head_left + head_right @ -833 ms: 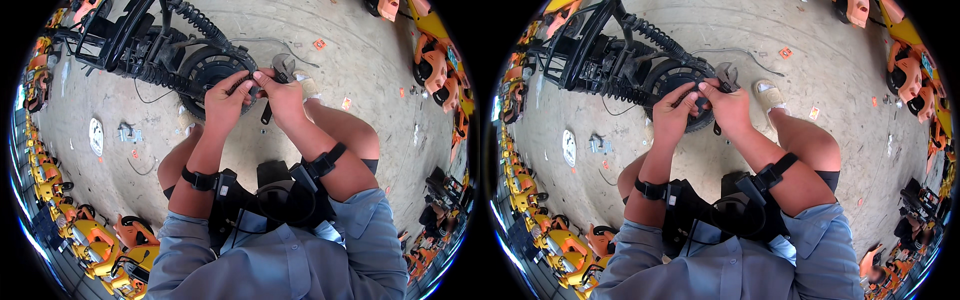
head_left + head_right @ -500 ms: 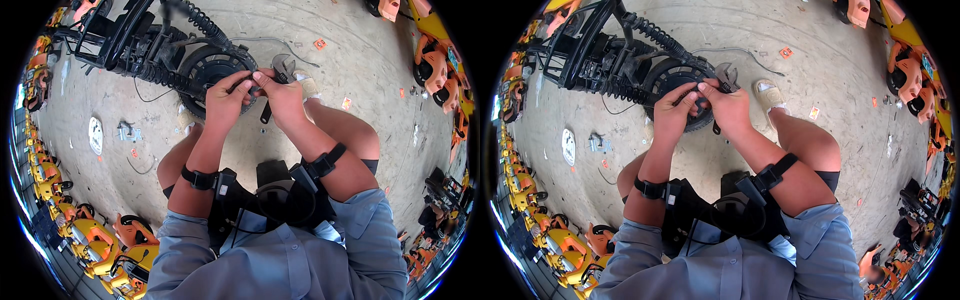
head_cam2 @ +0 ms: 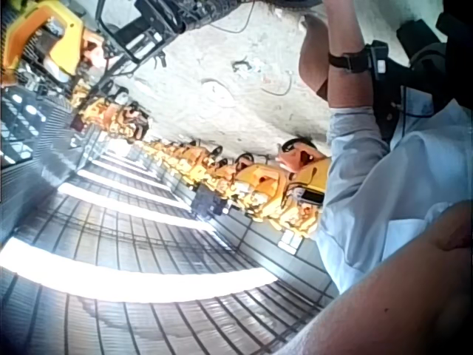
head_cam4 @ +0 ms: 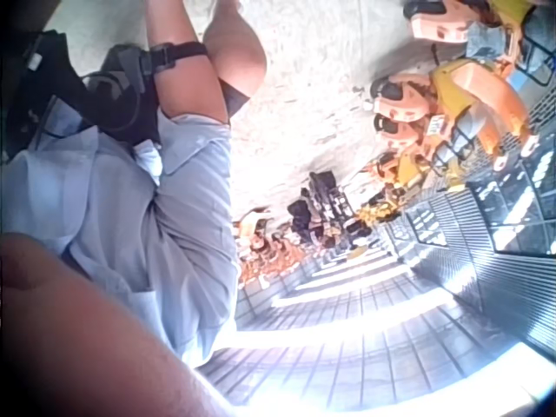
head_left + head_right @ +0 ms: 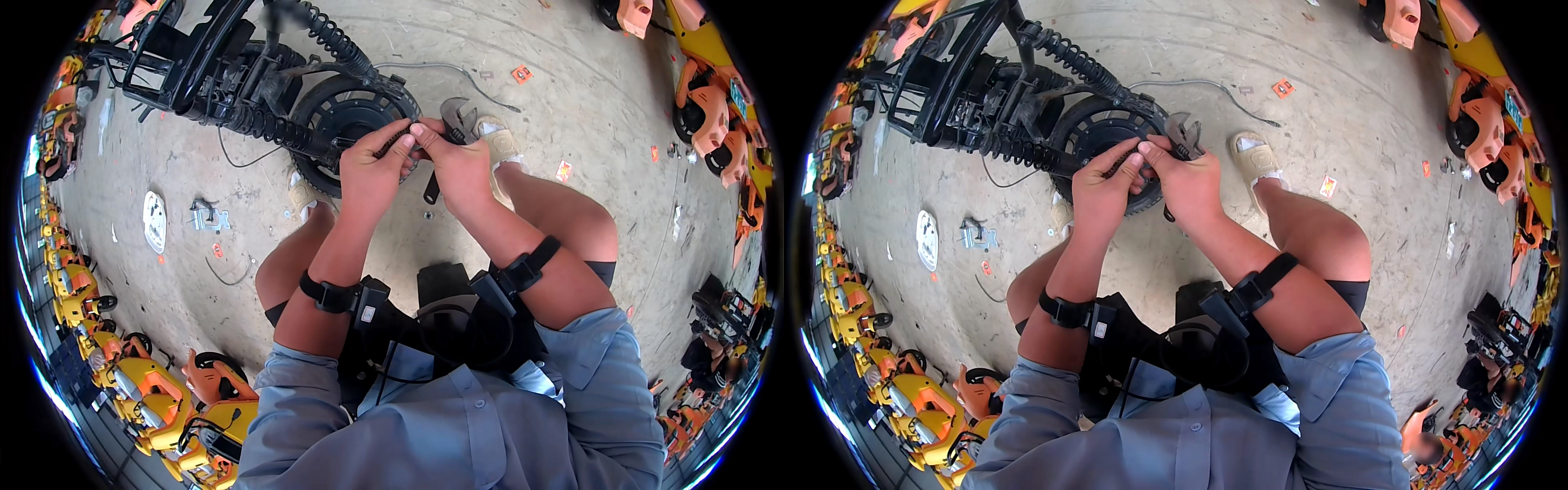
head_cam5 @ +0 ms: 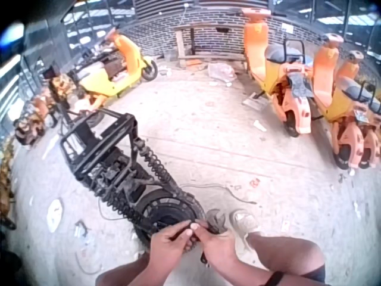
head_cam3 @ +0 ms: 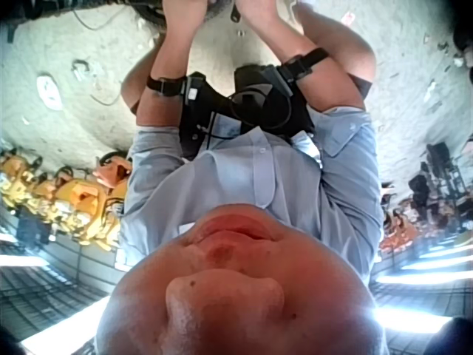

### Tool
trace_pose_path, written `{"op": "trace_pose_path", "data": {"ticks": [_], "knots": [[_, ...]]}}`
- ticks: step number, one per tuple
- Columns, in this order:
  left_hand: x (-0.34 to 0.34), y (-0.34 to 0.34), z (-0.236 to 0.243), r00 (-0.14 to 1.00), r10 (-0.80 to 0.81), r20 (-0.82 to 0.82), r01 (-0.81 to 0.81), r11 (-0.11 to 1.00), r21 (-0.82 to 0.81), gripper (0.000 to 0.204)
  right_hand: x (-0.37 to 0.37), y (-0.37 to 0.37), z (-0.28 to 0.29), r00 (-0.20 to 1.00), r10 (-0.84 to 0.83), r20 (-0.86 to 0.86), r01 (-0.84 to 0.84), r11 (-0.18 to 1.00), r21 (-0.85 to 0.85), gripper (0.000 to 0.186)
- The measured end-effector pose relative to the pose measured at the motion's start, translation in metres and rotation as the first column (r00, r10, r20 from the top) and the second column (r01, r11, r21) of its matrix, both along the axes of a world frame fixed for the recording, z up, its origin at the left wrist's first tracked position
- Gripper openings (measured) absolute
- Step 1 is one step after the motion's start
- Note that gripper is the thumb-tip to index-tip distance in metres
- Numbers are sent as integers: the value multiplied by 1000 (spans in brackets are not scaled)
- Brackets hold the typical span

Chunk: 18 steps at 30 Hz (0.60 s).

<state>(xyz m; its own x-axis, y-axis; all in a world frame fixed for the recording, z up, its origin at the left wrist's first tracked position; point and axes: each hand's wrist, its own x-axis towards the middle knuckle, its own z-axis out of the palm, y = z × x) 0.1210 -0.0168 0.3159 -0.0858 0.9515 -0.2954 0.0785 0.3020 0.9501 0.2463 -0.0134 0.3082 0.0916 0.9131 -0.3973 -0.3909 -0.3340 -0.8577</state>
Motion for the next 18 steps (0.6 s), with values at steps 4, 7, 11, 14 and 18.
{"op": "trace_pose_path", "data": {"ticks": [4, 7, 11, 14, 18], "knots": [[-6, 2, 0, 1000, 26, 10, -26, 1000, 4, 26, -3, 0, 5, 1000, -1, -21, 1, 1000, -1, 22], [-7, 5, 5, 999, 38, 3, -38, 999, -25, 26, -1, 3, 3, 1000, 19, -22, -20, 1000, -13, 24], [-7, 7, 9, 998, 60, 23, -60, 998, 3, 27, 0, 4, 3, 999, 35, -10, -35, 999, 7, 25], [-15, 10, 10, 999, 48, 5, -48, 999, -2, 28, -1, 3, 3, 998, 59, -6, -59, 997, -44, 27], [-19, 10, 10, 998, -22, -60, 19, 998, -61, 29, 3, 8, 10, 996, 57, 62, -51, 995, -85, 31]]}}
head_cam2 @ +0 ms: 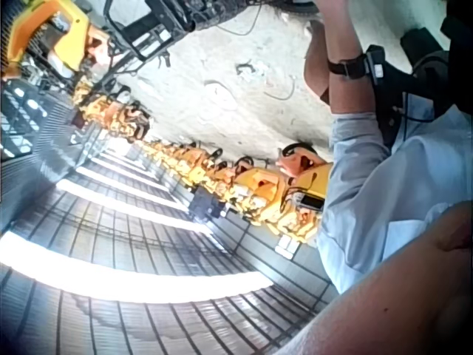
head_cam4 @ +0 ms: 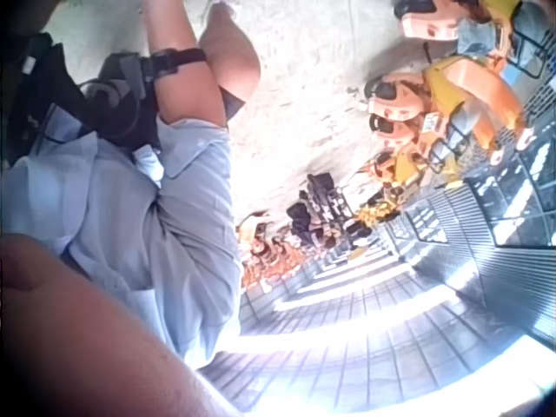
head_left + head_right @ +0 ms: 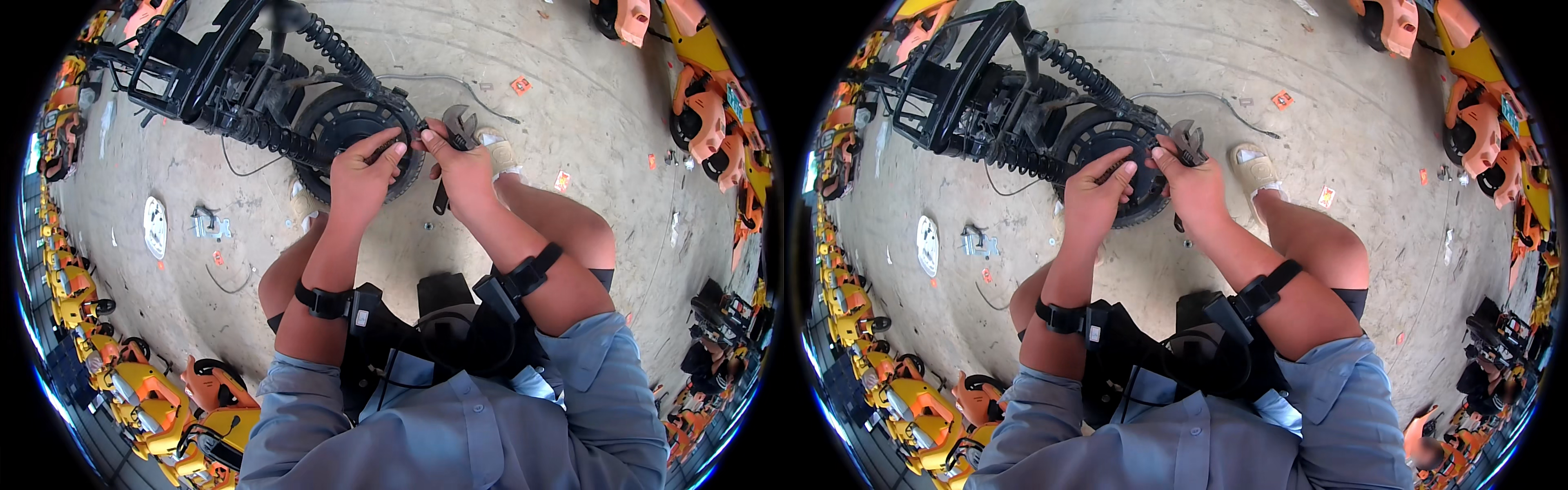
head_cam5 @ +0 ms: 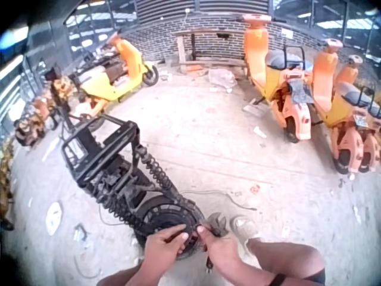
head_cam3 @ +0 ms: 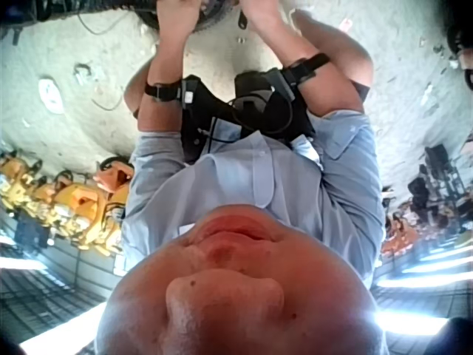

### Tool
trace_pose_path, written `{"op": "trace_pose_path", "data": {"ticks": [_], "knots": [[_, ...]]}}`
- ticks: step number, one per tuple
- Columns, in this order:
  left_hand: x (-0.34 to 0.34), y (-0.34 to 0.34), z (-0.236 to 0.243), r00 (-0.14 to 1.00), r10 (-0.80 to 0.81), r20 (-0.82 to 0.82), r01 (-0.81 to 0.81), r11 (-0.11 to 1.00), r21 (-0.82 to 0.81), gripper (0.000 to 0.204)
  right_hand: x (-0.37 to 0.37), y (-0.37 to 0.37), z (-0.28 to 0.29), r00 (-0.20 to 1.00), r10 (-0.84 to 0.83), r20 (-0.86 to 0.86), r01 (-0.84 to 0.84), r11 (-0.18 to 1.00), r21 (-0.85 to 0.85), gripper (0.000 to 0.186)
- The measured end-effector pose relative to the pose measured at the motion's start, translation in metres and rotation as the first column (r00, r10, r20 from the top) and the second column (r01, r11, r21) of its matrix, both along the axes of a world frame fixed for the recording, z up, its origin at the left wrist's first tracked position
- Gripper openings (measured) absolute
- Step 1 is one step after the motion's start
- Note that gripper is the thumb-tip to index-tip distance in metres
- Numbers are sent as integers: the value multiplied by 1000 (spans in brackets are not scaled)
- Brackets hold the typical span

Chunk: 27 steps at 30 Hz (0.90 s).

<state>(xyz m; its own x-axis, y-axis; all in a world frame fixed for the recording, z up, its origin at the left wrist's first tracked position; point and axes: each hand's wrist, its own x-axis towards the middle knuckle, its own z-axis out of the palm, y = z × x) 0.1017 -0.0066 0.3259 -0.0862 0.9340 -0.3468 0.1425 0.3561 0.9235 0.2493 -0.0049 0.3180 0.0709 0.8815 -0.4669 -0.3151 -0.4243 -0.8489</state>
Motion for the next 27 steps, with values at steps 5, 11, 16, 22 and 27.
{"op": "trace_pose_path", "data": {"ticks": [5, 11, 16, 22, 27], "knots": [[1, 1, -2, 996, -86, 5, 86, 996, -4, 33, 4, 10, 2, 999, -32, -34, 32, 999, 8, 32], [6, 4, 1, 976, -205, 73, 205, 979, 3, 36, 14, 22, 2, 999, -48, -1, 48, 999, 23, 31], [1, 10, -6, 949, -208, 239, 213, 977, 3, 37, 15, 27, 2, 997, -78, -16, 79, 996, 51, 22], [0, 11, -12, 916, -88, 391, 99, 995, -6, 35, 8, 24, 0, 1000, 0, 16, 0, 1000, 23, 26], [0, 10, -12, 941, -68, 333, 59, 998, 36, 35, 3, 19, 0, 999, 36, 13, -36, 999, 5, 25]]}}
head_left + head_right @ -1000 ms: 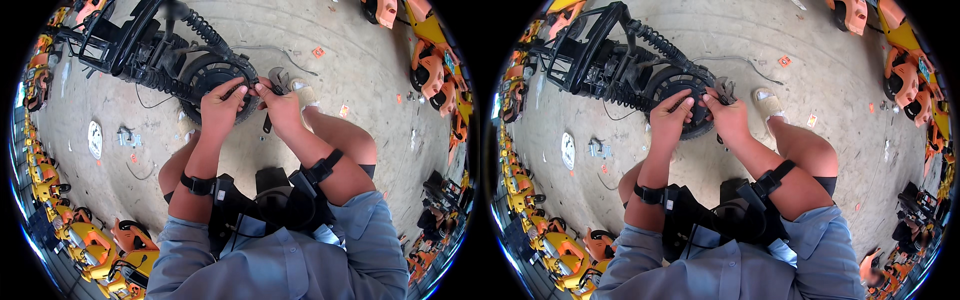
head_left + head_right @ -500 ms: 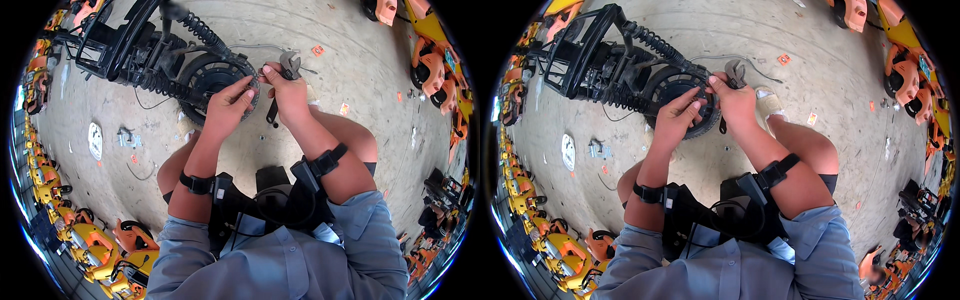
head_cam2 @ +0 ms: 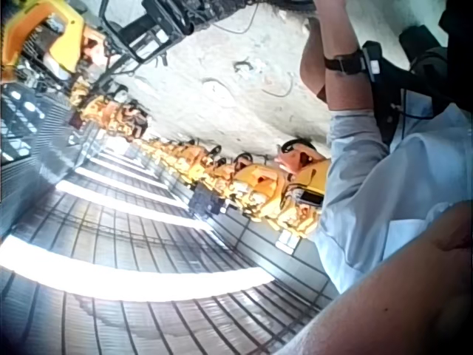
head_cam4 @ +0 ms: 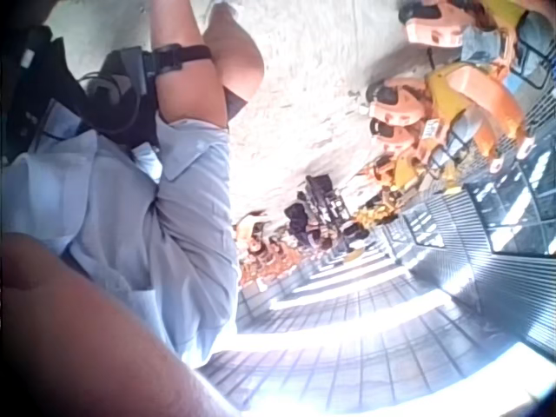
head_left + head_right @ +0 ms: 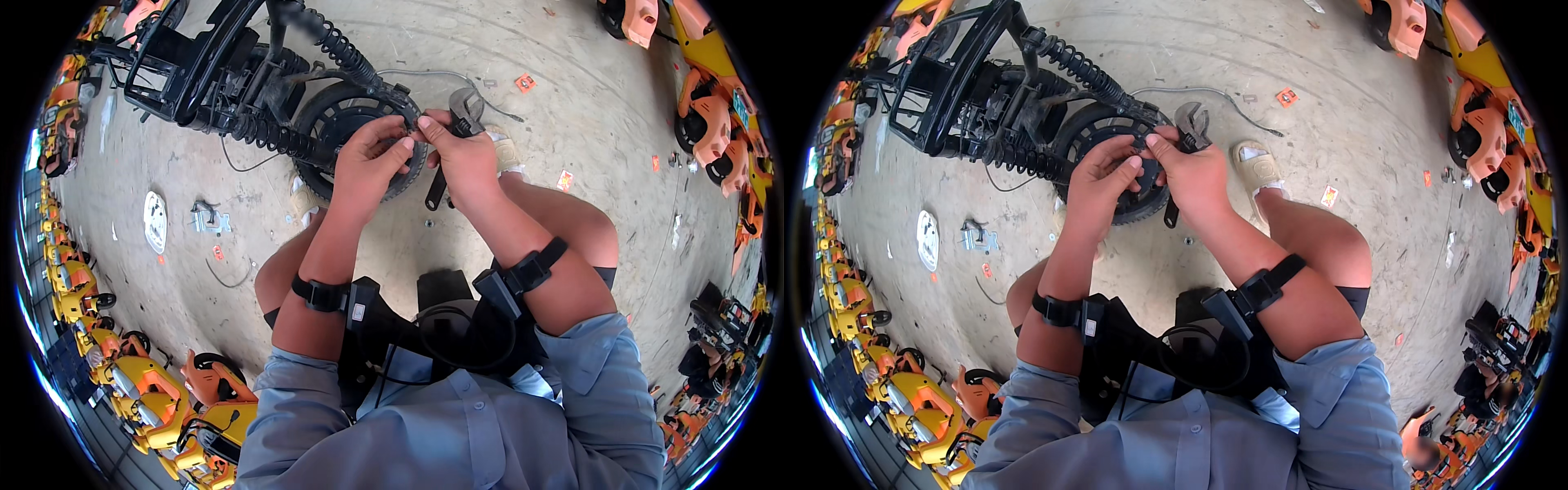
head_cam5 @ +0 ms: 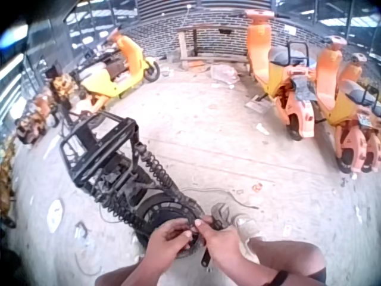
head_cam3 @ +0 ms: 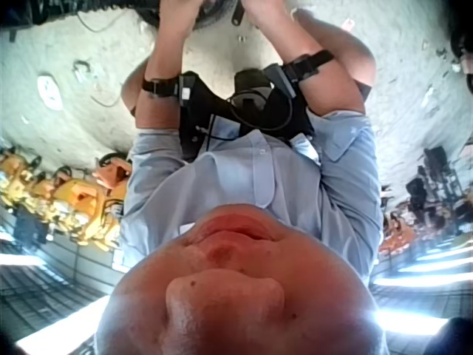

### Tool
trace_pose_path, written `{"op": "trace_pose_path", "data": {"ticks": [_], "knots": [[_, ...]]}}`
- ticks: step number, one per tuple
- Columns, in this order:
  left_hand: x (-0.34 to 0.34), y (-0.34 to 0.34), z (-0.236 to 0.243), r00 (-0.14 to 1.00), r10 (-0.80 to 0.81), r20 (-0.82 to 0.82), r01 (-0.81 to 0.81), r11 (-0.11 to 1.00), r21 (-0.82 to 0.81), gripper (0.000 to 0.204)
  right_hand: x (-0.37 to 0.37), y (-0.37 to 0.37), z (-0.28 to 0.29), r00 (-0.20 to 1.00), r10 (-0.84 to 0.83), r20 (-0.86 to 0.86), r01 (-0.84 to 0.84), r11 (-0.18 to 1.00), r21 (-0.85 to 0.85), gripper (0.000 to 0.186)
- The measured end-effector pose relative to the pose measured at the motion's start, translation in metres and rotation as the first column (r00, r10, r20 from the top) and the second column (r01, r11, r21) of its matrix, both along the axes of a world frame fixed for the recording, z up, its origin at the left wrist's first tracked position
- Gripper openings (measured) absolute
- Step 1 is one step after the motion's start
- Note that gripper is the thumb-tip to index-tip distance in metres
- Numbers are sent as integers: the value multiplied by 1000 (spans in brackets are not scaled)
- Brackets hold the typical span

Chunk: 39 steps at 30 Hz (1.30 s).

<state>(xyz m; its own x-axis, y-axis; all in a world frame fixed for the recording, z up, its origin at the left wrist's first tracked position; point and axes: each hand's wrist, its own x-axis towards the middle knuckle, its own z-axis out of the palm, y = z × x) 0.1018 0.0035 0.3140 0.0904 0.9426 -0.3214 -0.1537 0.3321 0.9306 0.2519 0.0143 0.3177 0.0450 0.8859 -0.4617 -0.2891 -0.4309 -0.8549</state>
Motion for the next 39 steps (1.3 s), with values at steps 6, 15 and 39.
{"op": "trace_pose_path", "data": {"ticks": [6, 15, 39], "knots": [[4, -2, -4, 977, 55, -207, -36, 995, 97, 32, -2, -5, -6, 999, 1, -53, 0, 1000, 15, 21], [9, -9, -10, 969, 108, -221, -62, 977, 205, 26, -5, -15, -4, 993, -47, -106, 47, 999, -1, 20], [2, -8, -13, 976, 61, -207, 0, 959, 282, 19, -5, -19, -1, 994, -29, -106, 29, 1000, -6, 19]]}}
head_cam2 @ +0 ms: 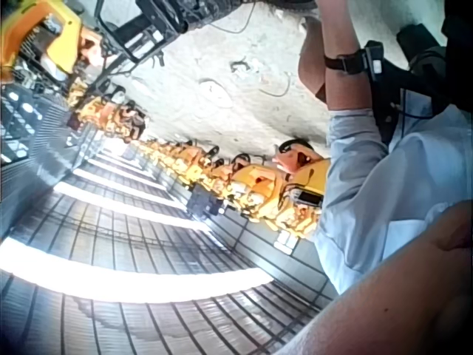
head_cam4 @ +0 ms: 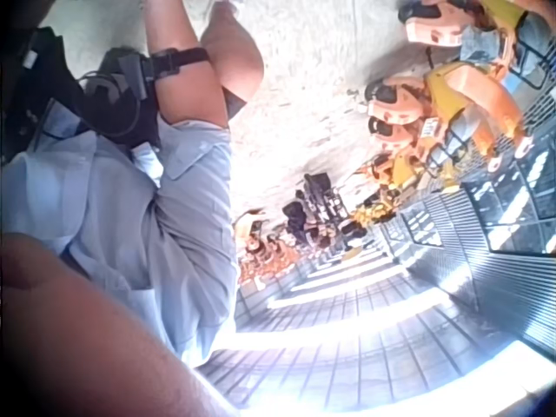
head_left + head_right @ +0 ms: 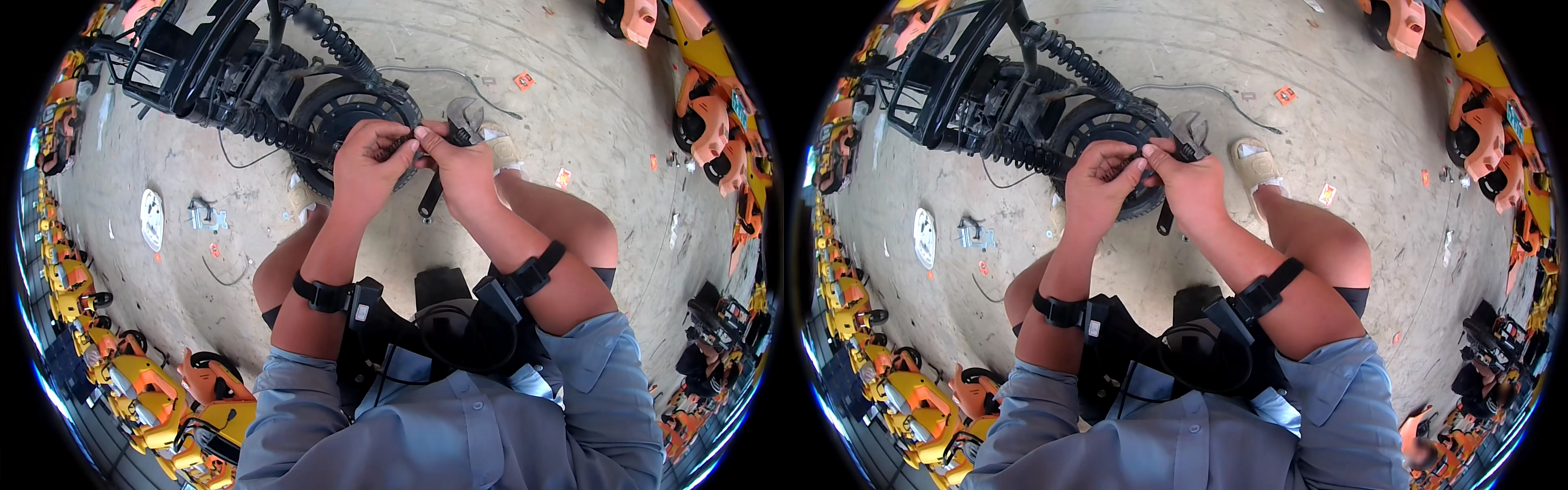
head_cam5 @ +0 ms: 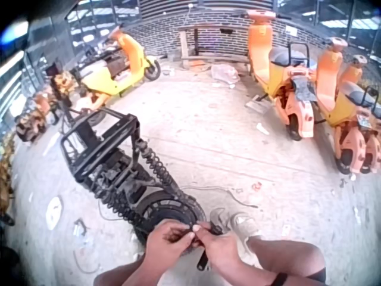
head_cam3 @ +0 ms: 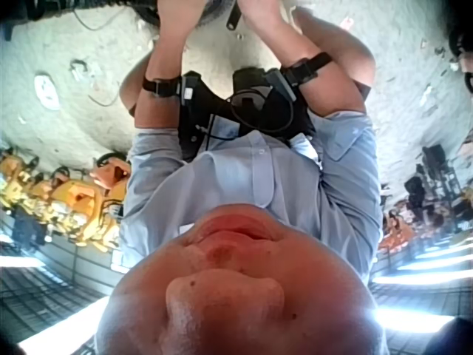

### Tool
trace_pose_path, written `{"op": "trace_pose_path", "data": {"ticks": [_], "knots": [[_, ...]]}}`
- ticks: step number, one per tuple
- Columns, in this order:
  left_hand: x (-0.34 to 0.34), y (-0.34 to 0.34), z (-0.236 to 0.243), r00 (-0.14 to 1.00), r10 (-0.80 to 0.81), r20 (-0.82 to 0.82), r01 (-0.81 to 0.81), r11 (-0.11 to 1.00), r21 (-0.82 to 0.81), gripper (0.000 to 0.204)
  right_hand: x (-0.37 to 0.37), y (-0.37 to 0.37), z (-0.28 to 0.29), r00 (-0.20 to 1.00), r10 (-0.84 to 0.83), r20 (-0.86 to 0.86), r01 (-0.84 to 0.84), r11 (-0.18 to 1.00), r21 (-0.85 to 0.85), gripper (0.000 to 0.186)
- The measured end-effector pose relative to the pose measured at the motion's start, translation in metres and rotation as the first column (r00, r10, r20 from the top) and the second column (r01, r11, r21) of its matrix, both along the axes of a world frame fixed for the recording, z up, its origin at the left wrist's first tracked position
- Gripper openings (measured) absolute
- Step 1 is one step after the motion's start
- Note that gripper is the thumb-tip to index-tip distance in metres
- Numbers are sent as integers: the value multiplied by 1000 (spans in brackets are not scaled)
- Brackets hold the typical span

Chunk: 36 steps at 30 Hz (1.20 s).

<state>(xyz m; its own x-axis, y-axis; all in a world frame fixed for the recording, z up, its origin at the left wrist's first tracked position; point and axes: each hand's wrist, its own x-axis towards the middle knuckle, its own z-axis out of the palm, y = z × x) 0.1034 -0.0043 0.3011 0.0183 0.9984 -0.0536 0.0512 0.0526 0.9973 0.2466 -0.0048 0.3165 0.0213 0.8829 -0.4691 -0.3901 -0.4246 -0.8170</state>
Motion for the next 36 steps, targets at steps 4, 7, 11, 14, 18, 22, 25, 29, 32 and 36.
{"op": "trace_pose_path", "data": {"ticks": [4, 7, 11, 14, 18, 22, 25, 29, 32, 36], "knots": [[7, -1, 16, 1000, 6, -1, -6, 989, -149, 20, 2, 1, -2, 1000, 6, -18, -6, 1000, -21, 18], [5, -1, 18, 1000, 1, 31, 7, 968, -251, 25, 3, 0, -2, 1000, 5, -13, -5, 1000, 4, 18], [4, -2, 21, 1000, -13, 26, 20, 955, -296, 28, 2, 0, -2, 1000, -9, -20, 9, 1000, 23, 18], [4, 1, 31, 999, -35, 16, 39, 935, -353, 26, 1, 3, -1, 996, -69, -63, 72, 996, 61, 18], [6, 2, 38, 996, -45, -81, 11, 925, -379, 26, 5, 6, 1, 996, -78, -50, 81, 994, 69, 18], [0, 2, 21, 993, -16, -118, -7, 981, -193, 24, 2, 3, 4, 995, -85, -46, 88, 995, 53, 18], [1, 2, 20, 993, -22, -119, -2, 980, -198, 24, 3, 3, 2, 996, -80, -42, 83, 994, 76, 18], [2, 1, 20, 990, -12, -142, -18, 978, -209, 26, 3, 0, 3, 999, -29, -32, 30, 999, 34, 18], [1, 0, 14, 986, -37, -163, 15, 991, -135, 28, 3, -1, 2, 998, -22, -54, 23, 999, 26, 18], [0, -1, 18, 944, -77, -322, 23, 986, -166, 32, 5, -1, 9, 1000, 6, 6, -6, 1000, 5, 18]]}}
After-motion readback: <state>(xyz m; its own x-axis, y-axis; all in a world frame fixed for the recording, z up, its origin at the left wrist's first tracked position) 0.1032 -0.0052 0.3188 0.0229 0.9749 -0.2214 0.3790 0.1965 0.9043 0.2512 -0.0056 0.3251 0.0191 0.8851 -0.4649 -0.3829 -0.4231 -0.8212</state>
